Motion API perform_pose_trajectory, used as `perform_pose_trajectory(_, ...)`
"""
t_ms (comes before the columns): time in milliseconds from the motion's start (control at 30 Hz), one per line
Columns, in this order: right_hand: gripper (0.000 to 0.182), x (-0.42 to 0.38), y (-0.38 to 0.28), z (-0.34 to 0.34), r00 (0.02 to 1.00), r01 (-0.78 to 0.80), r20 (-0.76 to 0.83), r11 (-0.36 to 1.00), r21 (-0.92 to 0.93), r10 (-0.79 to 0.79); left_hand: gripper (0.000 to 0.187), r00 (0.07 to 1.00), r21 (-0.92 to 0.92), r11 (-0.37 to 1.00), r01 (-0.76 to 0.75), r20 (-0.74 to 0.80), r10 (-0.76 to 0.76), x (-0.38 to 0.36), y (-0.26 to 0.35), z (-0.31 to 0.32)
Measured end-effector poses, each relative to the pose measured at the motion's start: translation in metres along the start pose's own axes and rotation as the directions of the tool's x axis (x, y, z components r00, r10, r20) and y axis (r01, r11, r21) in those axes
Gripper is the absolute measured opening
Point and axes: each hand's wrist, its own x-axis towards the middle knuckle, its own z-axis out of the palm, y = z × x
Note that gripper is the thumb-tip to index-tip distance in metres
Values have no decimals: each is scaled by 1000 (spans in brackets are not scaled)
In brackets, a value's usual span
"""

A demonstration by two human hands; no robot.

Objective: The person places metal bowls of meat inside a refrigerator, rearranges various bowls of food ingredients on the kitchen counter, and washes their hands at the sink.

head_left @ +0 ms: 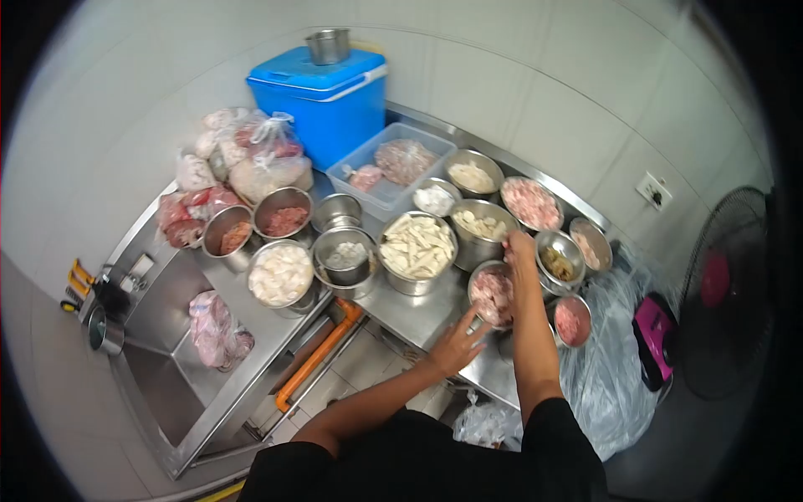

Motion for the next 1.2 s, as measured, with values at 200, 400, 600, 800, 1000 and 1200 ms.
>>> perform_pose_trajectory(200,5,-17,-7,4,999,23,27,996,82,-25,38,993,32,998,47,-107,-43,10,-8,11)
perform_pose_trajectory(400,10,-64,-66,5,974,226,-23,970,93,-224,24,992,134,989,-53,-108,68,24,-36,40)
perform_pose_trajectory(600,15,-142,-130,-11,933,358,-22,916,183,-360,27,979,-37,987,155,-126,-158,68,-29,13)
perform_pose_trajectory(800,15,-196,-115,8,940,298,185,954,-28,-288,27,896,-194,979,65,-421,-143,-20,5,-110)
perform_pose_trajectory(1000,21,-265,-60,80,866,244,457,969,-36,-201,58,961,132,991,-27,-270,62,-26,45,-291)
perform_pose_trajectory(1200,21,-371,-30,200,643,568,694,809,-149,-324,88,945,407,865,294,15,-328,-83,16,-352)
